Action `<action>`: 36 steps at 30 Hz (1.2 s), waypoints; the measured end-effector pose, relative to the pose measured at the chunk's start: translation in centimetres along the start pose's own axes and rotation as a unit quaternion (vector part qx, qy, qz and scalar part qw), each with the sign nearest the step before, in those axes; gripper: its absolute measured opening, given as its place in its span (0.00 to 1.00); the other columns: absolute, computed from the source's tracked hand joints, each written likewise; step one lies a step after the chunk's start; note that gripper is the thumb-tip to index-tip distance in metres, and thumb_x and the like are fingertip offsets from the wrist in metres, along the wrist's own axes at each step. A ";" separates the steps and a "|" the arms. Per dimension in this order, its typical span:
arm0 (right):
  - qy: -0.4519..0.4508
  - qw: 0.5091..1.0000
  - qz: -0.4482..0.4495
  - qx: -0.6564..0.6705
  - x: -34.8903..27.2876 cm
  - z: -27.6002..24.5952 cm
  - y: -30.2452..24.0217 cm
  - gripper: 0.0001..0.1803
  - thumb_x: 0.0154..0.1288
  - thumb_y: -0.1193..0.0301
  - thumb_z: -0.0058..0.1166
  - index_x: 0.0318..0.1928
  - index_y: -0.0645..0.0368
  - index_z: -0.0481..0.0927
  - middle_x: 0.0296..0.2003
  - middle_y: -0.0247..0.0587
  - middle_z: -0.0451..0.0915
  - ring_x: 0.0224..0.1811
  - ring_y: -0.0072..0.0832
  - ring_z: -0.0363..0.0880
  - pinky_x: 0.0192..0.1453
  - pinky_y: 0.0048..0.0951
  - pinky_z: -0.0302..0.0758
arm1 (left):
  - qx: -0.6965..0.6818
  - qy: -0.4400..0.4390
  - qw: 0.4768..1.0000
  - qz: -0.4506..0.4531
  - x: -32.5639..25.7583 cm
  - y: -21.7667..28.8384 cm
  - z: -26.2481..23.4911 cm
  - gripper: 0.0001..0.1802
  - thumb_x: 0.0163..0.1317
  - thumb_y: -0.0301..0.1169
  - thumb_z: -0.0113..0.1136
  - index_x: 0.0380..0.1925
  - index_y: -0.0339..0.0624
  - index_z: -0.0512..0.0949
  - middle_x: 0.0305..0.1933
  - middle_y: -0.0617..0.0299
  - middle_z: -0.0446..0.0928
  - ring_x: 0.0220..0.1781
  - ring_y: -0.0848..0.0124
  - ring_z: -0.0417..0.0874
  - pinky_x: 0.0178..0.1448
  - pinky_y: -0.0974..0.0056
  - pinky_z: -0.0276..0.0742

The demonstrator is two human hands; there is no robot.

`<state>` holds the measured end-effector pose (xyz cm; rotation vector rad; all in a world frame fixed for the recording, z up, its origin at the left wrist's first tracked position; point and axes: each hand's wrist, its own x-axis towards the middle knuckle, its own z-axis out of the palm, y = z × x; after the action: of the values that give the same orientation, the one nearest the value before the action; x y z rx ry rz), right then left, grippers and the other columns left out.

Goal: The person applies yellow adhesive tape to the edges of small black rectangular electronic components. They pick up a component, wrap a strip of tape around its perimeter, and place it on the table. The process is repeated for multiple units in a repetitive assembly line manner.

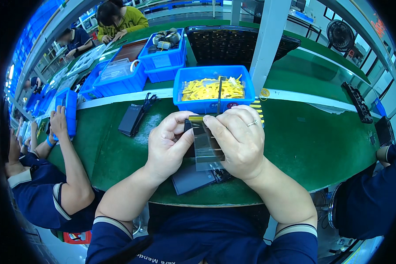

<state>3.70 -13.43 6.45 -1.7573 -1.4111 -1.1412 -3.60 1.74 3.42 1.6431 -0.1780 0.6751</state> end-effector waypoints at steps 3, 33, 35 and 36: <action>0.000 1.000 0.022 0.021 0.3 0.0 -0.1 0.15 0.42 0.75 0.61 0.36 0.62 0.80 0.28 0.39 0.76 0.32 0.36 0.76 0.40 0.38 0.71 | 0.050 -0.001 0.999 0.000 0.0 0.9 0.0 0.14 0.59 0.23 0.61 0.45 0.36 0.74 0.28 0.57 0.81 0.29 0.74 0.82 0.34 0.68 0.75; -0.164 0.938 0.250 0.177 -0.8 1.1 1.0 0.10 0.43 0.83 0.61 0.27 0.61 0.74 0.24 0.40 0.74 0.30 0.36 0.75 0.35 0.32 0.70 | 0.638 0.191 0.743 0.066 5.6 -3.2 -13.6 0.11 0.59 0.29 0.54 0.38 0.38 0.80 0.40 0.48 0.79 0.45 0.52 0.79 0.51 0.52 0.74; -0.160 0.934 0.253 0.195 -0.6 1.1 0.9 0.09 0.46 0.82 0.62 0.27 0.62 0.74 0.23 0.40 0.73 0.28 0.33 0.75 0.34 0.30 0.70 | 0.548 0.159 0.818 0.079 5.6 -1.8 -11.4 0.11 0.57 0.30 0.60 0.38 0.37 0.80 0.41 0.52 0.79 0.40 0.56 0.81 0.49 0.59 0.75; -0.164 0.924 0.270 0.216 -0.7 1.2 0.9 0.08 0.48 0.80 0.62 0.27 0.62 0.75 0.24 0.39 0.74 0.27 0.32 0.74 0.34 0.30 0.70 | 0.438 0.103 0.893 0.025 5.2 -0.7 -9.7 0.13 0.56 0.33 0.62 0.38 0.37 0.80 0.39 0.55 0.79 0.37 0.65 0.80 0.44 0.64 0.75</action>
<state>4.85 -12.99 5.31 -1.8815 -1.1265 -0.2281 -2.17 12.44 5.87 2.4064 0.2888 1.0535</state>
